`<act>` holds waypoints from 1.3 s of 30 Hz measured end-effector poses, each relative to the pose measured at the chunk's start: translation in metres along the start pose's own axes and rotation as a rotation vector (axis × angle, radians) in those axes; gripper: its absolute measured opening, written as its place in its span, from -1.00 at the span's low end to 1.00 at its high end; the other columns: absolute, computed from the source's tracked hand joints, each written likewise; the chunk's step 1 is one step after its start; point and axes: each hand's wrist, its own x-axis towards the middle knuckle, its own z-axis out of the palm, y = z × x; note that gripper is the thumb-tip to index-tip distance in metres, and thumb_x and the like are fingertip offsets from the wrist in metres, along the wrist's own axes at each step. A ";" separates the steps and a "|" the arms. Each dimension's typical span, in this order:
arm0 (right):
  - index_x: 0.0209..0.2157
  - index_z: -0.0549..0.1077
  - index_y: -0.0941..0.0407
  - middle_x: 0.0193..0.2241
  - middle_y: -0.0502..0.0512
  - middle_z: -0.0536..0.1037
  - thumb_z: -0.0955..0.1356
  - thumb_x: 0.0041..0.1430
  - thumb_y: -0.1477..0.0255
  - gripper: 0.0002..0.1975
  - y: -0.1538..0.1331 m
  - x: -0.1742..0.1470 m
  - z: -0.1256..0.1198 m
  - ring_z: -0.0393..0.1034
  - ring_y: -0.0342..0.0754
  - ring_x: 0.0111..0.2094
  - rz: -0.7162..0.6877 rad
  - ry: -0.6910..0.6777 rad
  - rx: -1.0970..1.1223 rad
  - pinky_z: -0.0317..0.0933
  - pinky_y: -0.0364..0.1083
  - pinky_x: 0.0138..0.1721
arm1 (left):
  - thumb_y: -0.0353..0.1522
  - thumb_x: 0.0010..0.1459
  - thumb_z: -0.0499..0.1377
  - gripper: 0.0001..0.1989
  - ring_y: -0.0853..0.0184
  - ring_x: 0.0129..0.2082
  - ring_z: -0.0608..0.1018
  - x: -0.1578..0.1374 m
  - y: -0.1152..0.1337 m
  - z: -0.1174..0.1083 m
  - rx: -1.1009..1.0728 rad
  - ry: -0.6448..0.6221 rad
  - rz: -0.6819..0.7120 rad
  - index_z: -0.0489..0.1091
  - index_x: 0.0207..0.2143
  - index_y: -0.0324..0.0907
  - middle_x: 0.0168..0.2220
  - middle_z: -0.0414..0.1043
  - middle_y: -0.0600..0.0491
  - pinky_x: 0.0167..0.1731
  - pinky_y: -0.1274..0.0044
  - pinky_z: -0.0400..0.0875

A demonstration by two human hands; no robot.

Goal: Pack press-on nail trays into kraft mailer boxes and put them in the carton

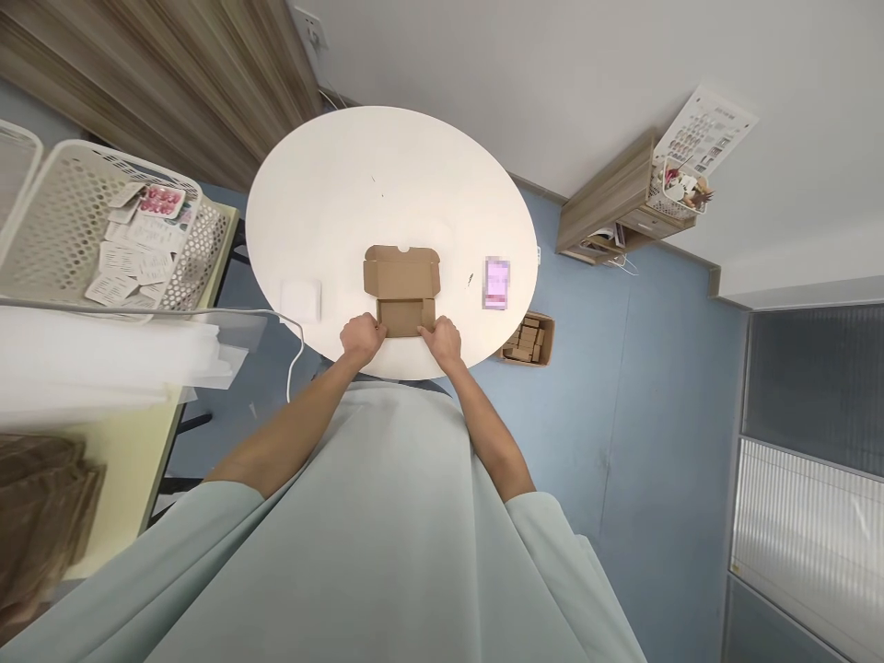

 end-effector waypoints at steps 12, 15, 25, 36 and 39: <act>-0.06 0.43 0.12 -0.01 0.36 0.66 0.31 0.56 0.30 -0.82 -0.018 0.020 -0.006 0.59 0.17 0.02 0.112 -0.054 -0.160 0.38 -0.02 -0.08 | -0.15 0.43 0.06 -0.64 -0.12 -0.01 0.63 -0.006 -0.001 -0.017 0.104 0.060 -0.042 0.51 -0.01 -0.19 -0.02 0.60 -0.29 -0.12 0.26 0.47; -0.07 0.44 0.12 -0.02 0.35 0.66 0.28 0.57 0.32 -0.82 -0.021 0.019 -0.005 0.59 0.16 0.02 0.117 -0.059 -0.212 0.37 -0.03 -0.09 | -0.22 0.40 0.07 -0.67 -0.11 -0.03 0.63 -0.004 -0.004 -0.020 0.129 0.075 -0.027 0.53 -0.02 -0.19 -0.03 0.60 -0.29 -0.14 0.26 0.46; -0.02 0.47 0.16 -0.01 0.36 0.67 0.24 0.54 0.46 -0.82 -0.033 0.020 0.003 0.61 0.16 0.02 0.140 -0.061 -0.319 0.38 -0.01 -0.05 | -0.31 0.36 0.13 -0.76 -0.12 -0.01 0.65 -0.001 -0.009 -0.018 0.154 0.080 0.023 0.49 -0.03 -0.21 -0.02 0.58 -0.30 -0.09 0.25 0.48; -0.09 0.43 0.08 -0.09 0.28 0.69 0.31 0.54 0.13 -0.71 -0.036 0.001 -0.009 0.60 0.18 -0.05 0.192 0.061 -0.192 0.35 0.00 -0.13 | -0.14 0.40 0.16 -0.64 -0.10 0.07 0.63 0.002 -0.042 -0.055 -0.152 0.170 0.007 0.44 0.10 -0.14 0.06 0.58 -0.23 0.07 0.15 0.52; -0.16 0.41 0.04 -0.16 0.21 0.69 0.32 0.54 0.15 -0.74 -0.045 -0.007 -0.012 0.59 0.13 -0.11 0.190 0.107 -0.124 0.30 -0.04 -0.20 | -0.22 0.33 0.20 -0.46 -0.17 0.12 0.62 0.015 -0.067 -0.080 -0.214 0.257 -0.080 0.29 0.30 -0.20 0.21 0.49 -0.32 0.10 0.08 0.52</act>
